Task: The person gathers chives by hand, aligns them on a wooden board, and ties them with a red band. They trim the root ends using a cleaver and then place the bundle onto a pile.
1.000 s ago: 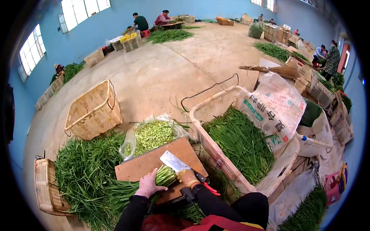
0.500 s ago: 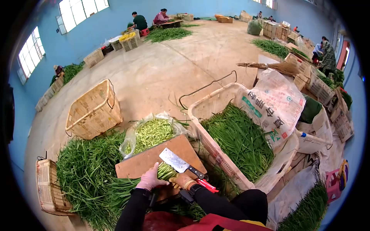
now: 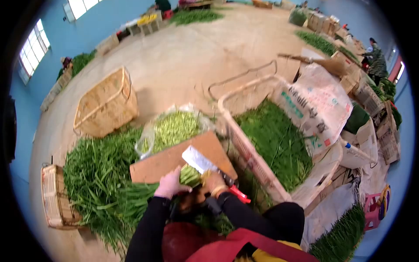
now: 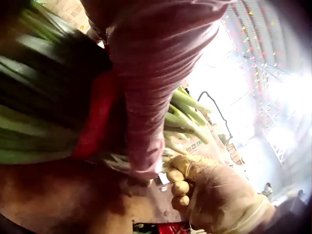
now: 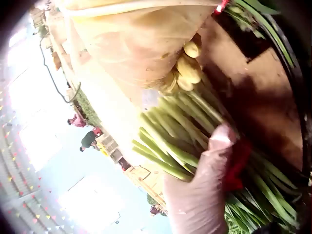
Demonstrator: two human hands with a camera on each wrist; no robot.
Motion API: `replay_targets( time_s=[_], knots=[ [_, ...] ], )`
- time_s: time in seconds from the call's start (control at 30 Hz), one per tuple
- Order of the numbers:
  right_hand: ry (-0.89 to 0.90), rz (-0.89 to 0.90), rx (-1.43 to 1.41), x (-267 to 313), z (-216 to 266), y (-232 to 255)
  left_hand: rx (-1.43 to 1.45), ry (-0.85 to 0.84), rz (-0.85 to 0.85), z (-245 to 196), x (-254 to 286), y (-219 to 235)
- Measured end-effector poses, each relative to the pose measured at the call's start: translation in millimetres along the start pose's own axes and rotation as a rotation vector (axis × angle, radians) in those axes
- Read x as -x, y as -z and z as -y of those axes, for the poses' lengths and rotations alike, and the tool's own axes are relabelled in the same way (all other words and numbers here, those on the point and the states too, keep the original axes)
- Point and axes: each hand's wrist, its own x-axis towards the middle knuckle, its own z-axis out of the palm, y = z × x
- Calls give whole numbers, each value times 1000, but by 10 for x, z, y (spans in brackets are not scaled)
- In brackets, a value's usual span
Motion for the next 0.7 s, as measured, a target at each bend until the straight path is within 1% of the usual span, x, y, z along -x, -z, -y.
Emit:
replay_targets(
  time_s=[0.03, 0.07, 0.1, 0.13, 0.17, 0.2, 0.23, 0.3, 0.33, 0.37, 0.43, 0.47, 0.5, 0.57, 0.6, 0.63, 0.7],
  knots=[
    [-78, -84, 43, 19, -153, -147, 0, 22, 5, -23, -5, 5],
    [-33, -428, 76, -121, -414, -691, 31, 4, -15, -33, -5, -11],
    [-107, -300, -192, 9, -399, -110, 57, -19, -78, 16, -37, -154],
    [-212, -196, -444, 148, -354, 545, 65, 13, -82, -53, -4, -168],
    [-317, -49, -186, 58, -453, 525, 60, 40, -75, -162, 82, -114],
    [-402, -115, -210, 173, -330, 755, 13, 65, -52, -194, 69, -166],
    [-350, -128, -183, 234, -372, 663, -37, 74, -83, -231, 93, -226],
    [-349, 59, -167, 262, -291, 724, -64, 107, -86, -293, 118, -273],
    [-335, 38, -106, 259, -270, 673, -113, 102, -137, -325, 155, -363],
    [-329, 49, -109, 235, -289, 623, -110, 111, -128, -369, 187, -418],
    [-349, 85, -154, 123, -364, 502, -171, 109, -214, -421, 221, -479],
    [-343, 70, -159, 97, -400, 437, -182, 111, -229, -411, 200, -514],
    [-341, 72, -158, 92, -378, 498, -181, 113, -228, -397, 175, -536],
    [-369, 170, -332, 66, -361, 656, -229, 126, -219, -363, 98, -553],
    [-318, 129, -499, 89, -367, 709, -221, 138, -171, -397, 111, -453],
    [-316, 130, -496, 122, -366, 756, -218, 140, -172, -383, 72, -450],
    [-388, 171, -794, 178, -366, 839, -181, 188, -88, -346, -20, -380]
  ],
)
